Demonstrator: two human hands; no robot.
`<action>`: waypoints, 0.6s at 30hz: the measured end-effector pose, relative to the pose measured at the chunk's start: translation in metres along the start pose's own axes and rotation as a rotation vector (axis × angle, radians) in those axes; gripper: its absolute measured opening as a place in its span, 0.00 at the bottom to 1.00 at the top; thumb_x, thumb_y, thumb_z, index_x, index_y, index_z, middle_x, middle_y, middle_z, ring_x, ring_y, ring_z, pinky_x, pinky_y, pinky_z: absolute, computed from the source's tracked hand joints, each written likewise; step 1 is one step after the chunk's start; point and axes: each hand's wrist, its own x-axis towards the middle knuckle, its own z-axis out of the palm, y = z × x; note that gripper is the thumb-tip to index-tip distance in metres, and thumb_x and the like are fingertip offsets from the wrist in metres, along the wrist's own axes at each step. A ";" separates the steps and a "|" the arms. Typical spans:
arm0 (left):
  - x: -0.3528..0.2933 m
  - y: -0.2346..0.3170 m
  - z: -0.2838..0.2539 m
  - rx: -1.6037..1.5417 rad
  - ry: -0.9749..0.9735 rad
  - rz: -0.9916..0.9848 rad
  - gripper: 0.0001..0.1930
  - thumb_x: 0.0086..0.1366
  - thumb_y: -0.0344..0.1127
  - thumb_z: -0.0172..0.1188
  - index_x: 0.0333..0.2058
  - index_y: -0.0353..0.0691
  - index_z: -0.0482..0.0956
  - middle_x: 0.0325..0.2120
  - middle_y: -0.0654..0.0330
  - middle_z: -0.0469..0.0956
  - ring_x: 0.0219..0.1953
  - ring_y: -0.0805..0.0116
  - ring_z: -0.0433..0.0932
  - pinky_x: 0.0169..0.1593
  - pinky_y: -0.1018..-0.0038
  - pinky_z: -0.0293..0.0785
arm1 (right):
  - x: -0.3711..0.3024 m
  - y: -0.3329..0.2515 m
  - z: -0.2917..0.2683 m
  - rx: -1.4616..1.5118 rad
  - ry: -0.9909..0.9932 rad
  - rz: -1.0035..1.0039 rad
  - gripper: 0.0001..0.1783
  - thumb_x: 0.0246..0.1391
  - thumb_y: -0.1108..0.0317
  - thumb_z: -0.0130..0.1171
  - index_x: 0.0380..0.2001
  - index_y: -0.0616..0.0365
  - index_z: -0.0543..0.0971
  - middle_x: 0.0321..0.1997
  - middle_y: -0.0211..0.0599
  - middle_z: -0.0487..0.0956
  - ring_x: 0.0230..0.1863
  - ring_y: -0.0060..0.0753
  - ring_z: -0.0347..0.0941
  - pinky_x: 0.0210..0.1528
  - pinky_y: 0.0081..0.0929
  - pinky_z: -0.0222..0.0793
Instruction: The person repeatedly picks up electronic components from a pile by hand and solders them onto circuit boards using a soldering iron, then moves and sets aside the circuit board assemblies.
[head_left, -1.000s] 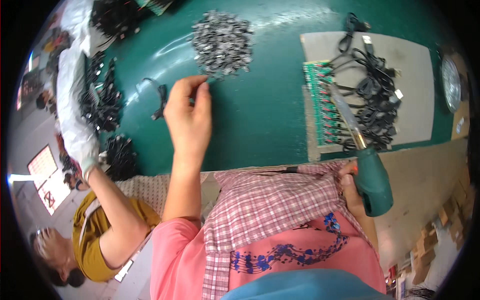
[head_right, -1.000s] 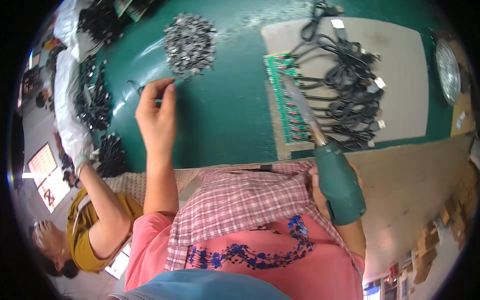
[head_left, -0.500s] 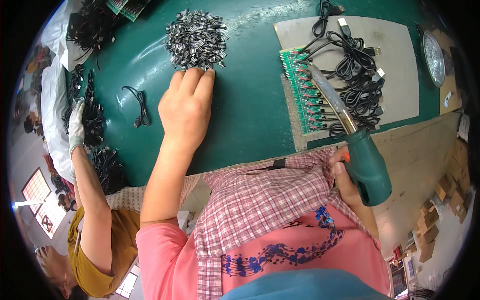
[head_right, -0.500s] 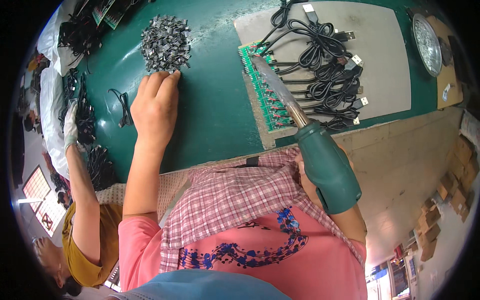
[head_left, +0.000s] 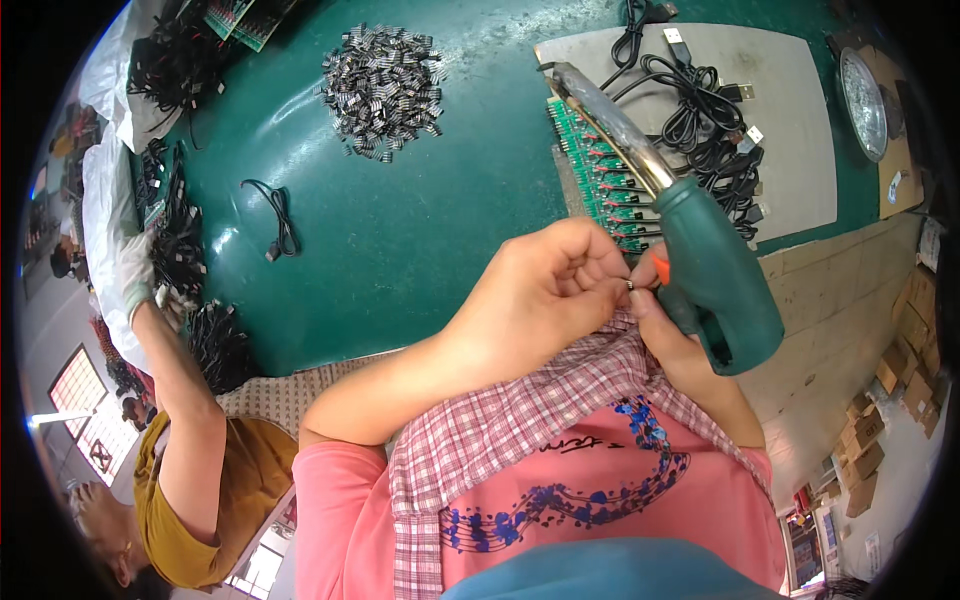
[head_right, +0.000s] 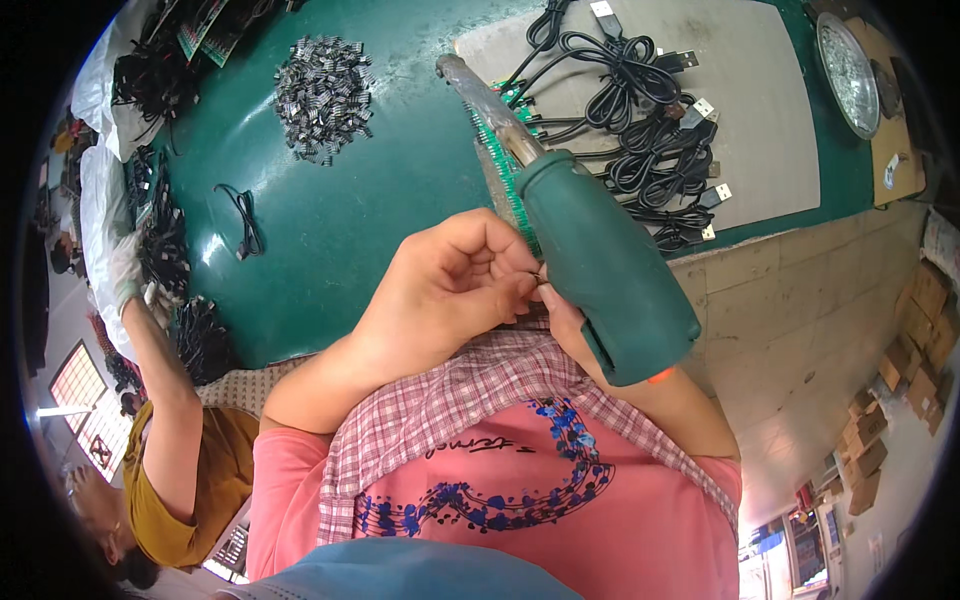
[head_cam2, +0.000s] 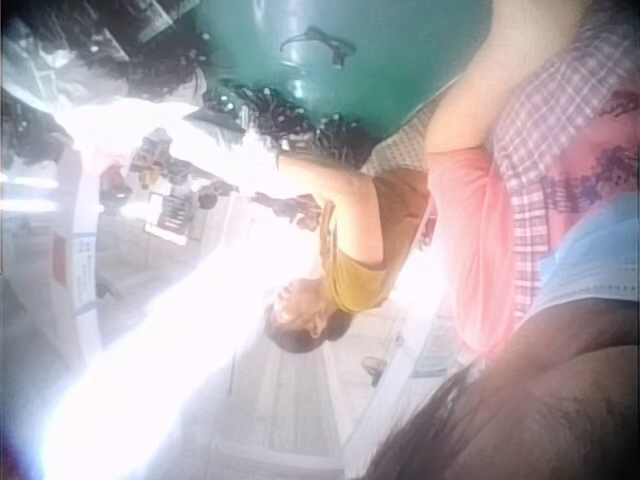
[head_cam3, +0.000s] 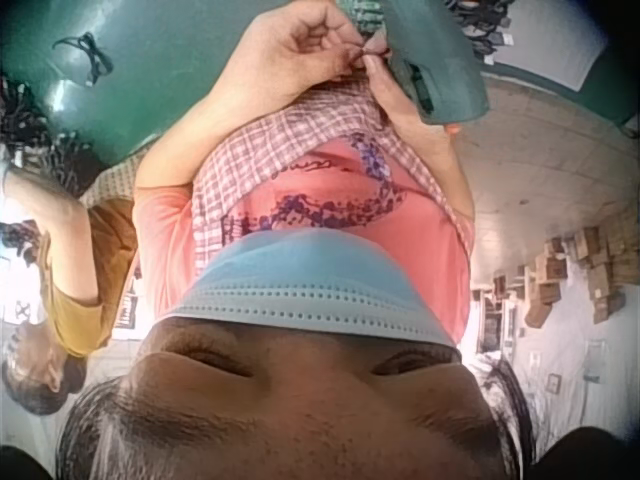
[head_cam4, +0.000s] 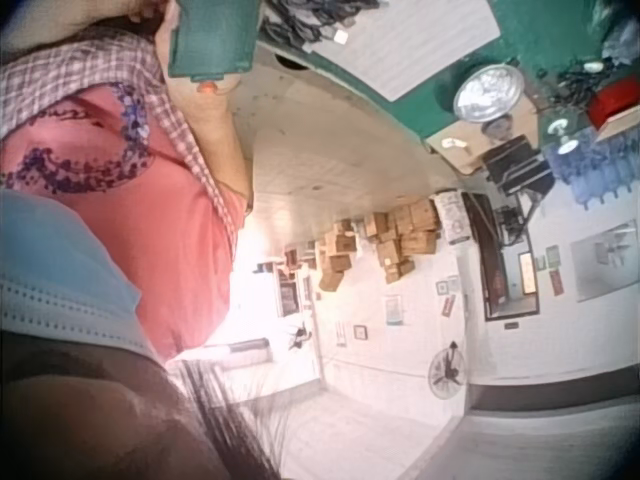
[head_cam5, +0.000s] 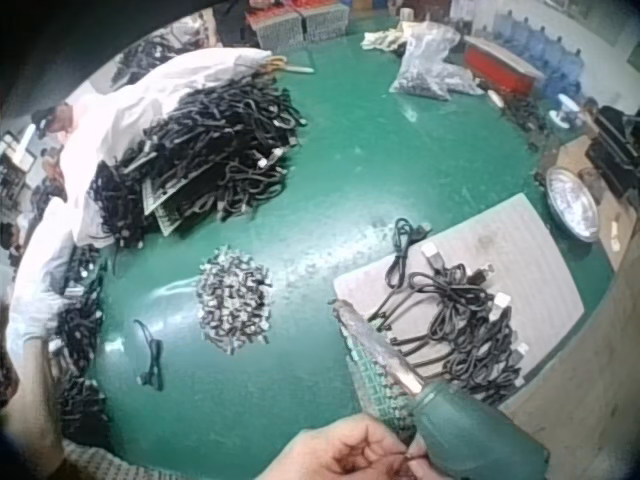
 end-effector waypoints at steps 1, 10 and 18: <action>0.001 0.001 0.001 -0.009 -0.005 -0.040 0.08 0.61 0.19 0.56 0.40 0.34 0.72 0.34 0.62 0.77 0.38 0.77 0.77 0.43 0.79 0.75 | 0.001 0.003 -0.003 0.000 -0.001 0.001 0.12 0.49 0.80 0.60 0.39 0.64 0.76 0.36 0.37 0.77 0.36 0.29 0.75 0.38 0.25 0.71; 0.003 0.008 0.002 0.191 0.021 -0.117 0.06 0.63 0.21 0.54 0.39 0.32 0.73 0.32 0.64 0.77 0.37 0.79 0.76 0.42 0.82 0.74 | 0.005 0.011 0.000 -0.085 0.000 -0.081 0.21 0.51 0.85 0.54 0.49 0.63 0.69 0.34 0.31 0.72 0.31 0.17 0.66 0.32 0.16 0.63; 0.024 0.011 -0.022 0.392 0.309 0.053 0.07 0.67 0.35 0.51 0.34 0.39 0.73 0.17 0.68 0.73 0.18 0.84 0.66 0.21 0.85 0.60 | -0.005 0.003 -0.005 0.116 0.073 0.165 0.11 0.53 0.78 0.56 0.41 0.64 0.76 0.34 0.36 0.78 0.33 0.28 0.74 0.37 0.25 0.71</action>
